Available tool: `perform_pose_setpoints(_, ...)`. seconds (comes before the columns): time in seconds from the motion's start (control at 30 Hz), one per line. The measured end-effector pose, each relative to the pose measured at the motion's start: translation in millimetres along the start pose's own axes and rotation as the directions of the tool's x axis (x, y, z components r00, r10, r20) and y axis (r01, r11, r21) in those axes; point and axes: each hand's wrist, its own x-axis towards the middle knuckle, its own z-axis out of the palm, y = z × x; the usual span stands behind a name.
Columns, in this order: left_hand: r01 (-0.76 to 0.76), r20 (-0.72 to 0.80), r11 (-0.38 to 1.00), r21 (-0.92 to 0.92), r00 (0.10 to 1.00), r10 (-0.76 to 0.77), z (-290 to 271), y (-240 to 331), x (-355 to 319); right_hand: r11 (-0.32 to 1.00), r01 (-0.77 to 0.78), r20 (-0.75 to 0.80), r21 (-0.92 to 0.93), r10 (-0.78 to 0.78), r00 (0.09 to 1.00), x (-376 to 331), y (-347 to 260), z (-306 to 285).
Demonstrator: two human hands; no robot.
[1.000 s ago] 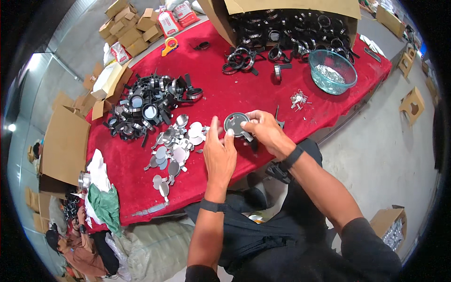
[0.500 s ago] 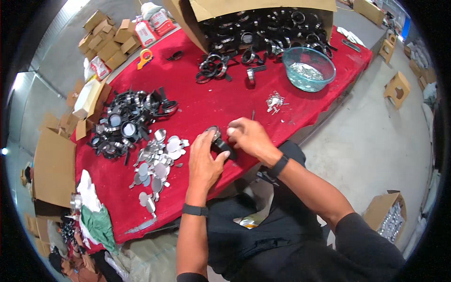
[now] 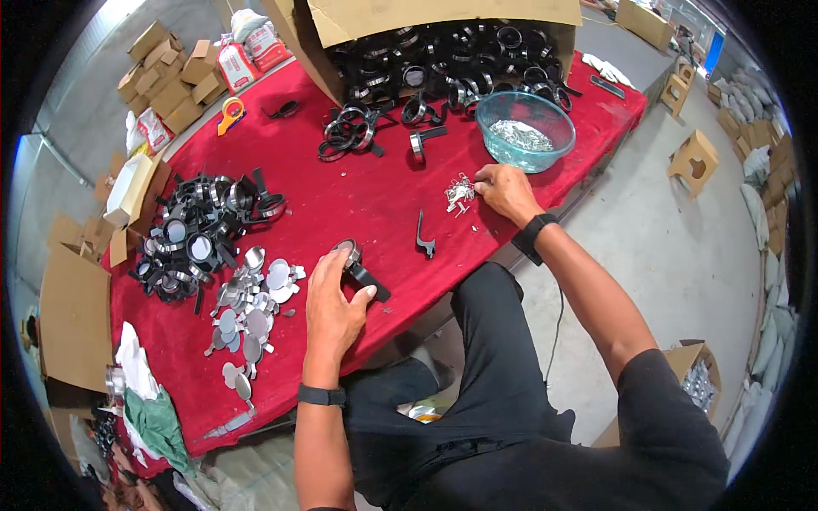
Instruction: Assembling small mechanical components including brackets and rings on a workbench.
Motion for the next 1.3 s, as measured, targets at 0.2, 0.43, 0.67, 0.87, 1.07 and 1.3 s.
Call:
perform_pose_setpoints(0.2, -0.007, 0.008, 1.000, 0.001, 1.000, 0.007, 1, 2, 0, 0.997, -0.056, -0.002, 0.055, 0.056, 0.998, 19, -7, 9)
perform_pose_setpoints(0.43, -0.015, 0.002, 1.000, 0.014, 1.000, 0.015, 5, 2, 1, 0.998, -0.015, 0.033, 0.060, 0.013, 0.999, 40, 19, 16)
perform_pose_setpoints(0.67, 0.020, 0.001, 1.000, 0.018, 1.000, -0.020, 2, -1, 1, 0.996, 0.044, 0.069, 0.072, -0.049, 0.996, 34, 9, 15)
perform_pose_setpoints(0.87, -0.001, -0.001, 1.000, 0.001, 1.000, 0.001, 4, 1, 3, 0.922, 0.046, -0.188, 0.384, 0.030, 0.982, 20, 16, 16)
perform_pose_setpoints(1.07, -0.036, -0.013, 0.999, 0.037, 0.999, 0.037, -1, -10, -2, 0.635, -0.298, 0.219, 0.713, 0.202, 0.955, -5, -64, -10)
perform_pose_setpoints(1.3, -0.060, 0.022, 0.998, 0.024, 0.998, 0.059, -2, -9, 1, 0.763, 0.111, 0.146, 0.637, -0.261, 0.954, -63, -145, 25)
